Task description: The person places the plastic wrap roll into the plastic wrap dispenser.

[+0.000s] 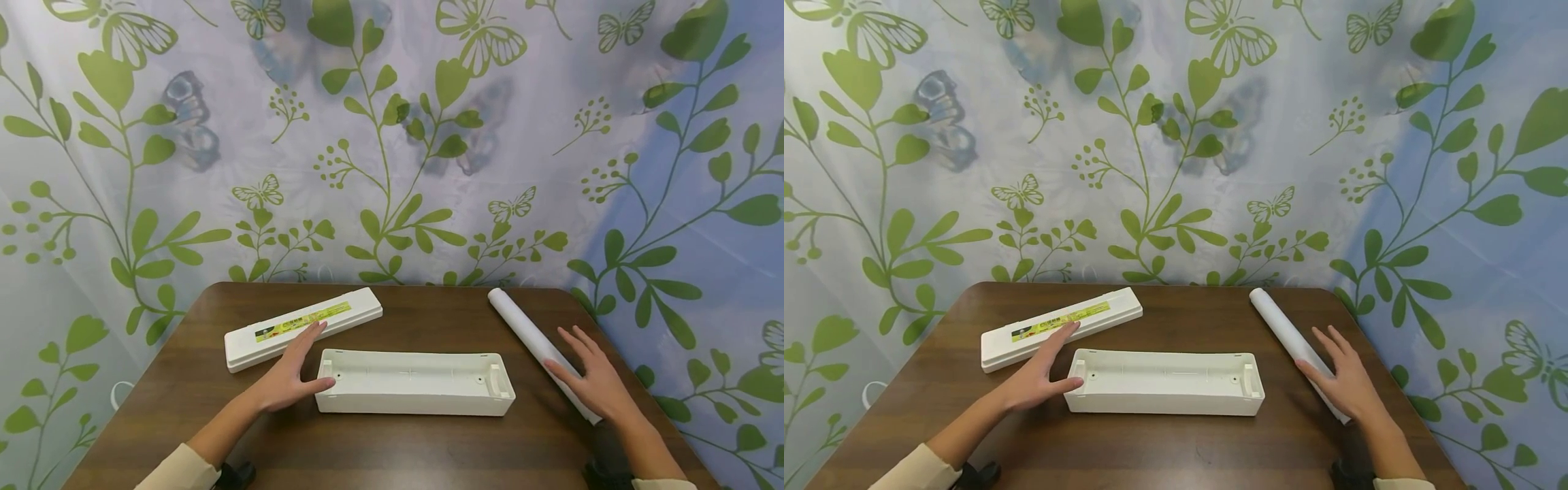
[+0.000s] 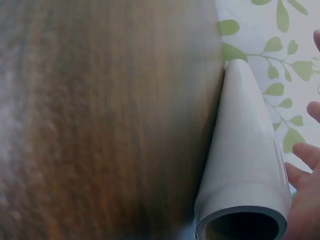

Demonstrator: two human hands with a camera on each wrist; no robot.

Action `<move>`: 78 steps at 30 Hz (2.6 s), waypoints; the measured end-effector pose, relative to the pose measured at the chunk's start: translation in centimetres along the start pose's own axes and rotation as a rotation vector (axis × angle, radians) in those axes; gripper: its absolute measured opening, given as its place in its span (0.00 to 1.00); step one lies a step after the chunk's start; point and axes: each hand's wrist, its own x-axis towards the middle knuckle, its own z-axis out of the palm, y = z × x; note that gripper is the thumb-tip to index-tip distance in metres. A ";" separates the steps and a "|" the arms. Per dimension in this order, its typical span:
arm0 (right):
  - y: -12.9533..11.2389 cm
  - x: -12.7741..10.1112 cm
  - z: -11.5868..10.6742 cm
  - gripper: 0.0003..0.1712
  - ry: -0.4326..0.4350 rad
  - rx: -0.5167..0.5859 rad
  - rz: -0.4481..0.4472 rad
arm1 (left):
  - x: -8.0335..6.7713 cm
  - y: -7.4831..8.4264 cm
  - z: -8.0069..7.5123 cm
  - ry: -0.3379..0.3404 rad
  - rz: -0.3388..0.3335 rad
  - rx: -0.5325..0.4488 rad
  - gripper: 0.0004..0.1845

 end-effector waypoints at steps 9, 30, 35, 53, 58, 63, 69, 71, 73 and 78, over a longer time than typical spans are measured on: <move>0.4 -0.1 -0.7 0.49 -0.056 0.024 0.024 | -0.3 0.3 0.1 -0.060 -0.008 -0.090 0.54; 1.7 0.3 -0.7 0.49 -0.198 0.097 0.107 | 0.3 -0.2 -0.4 -0.283 -0.020 -0.389 0.57; 1.9 0.5 -0.6 0.49 -0.206 0.089 0.101 | 0.4 -0.3 -0.3 -0.292 -0.029 -0.409 0.57; 2.0 1.1 -0.5 0.50 -0.244 0.142 0.128 | 0.3 -0.9 -0.6 -0.344 -0.049 -0.599 0.54; 2.0 1.1 -0.3 0.50 -0.232 0.145 0.113 | 0.4 -1.2 -0.7 -0.357 -0.057 -0.622 0.55; 2.2 1.2 -0.1 0.49 -0.221 0.148 0.115 | 0.5 -1.3 -0.9 -0.367 -0.066 -0.623 0.54; 2.4 1.3 0.0 0.49 -0.209 0.128 0.118 | 0.5 -1.4 -0.9 -0.366 -0.063 -0.619 0.53; 2.4 1.3 0.1 0.49 -0.201 0.124 0.116 | 0.5 -1.5 -0.9 -0.366 -0.060 -0.622 0.53; 2.4 1.3 0.1 0.49 -0.193 0.117 0.114 | 0.5 -1.5 -0.9 -0.366 -0.056 -0.624 0.52; 2.5 1.2 0.3 0.47 -0.172 0.107 0.103 | 0.6 -1.7 -0.8 -0.377 -0.061 -0.632 0.51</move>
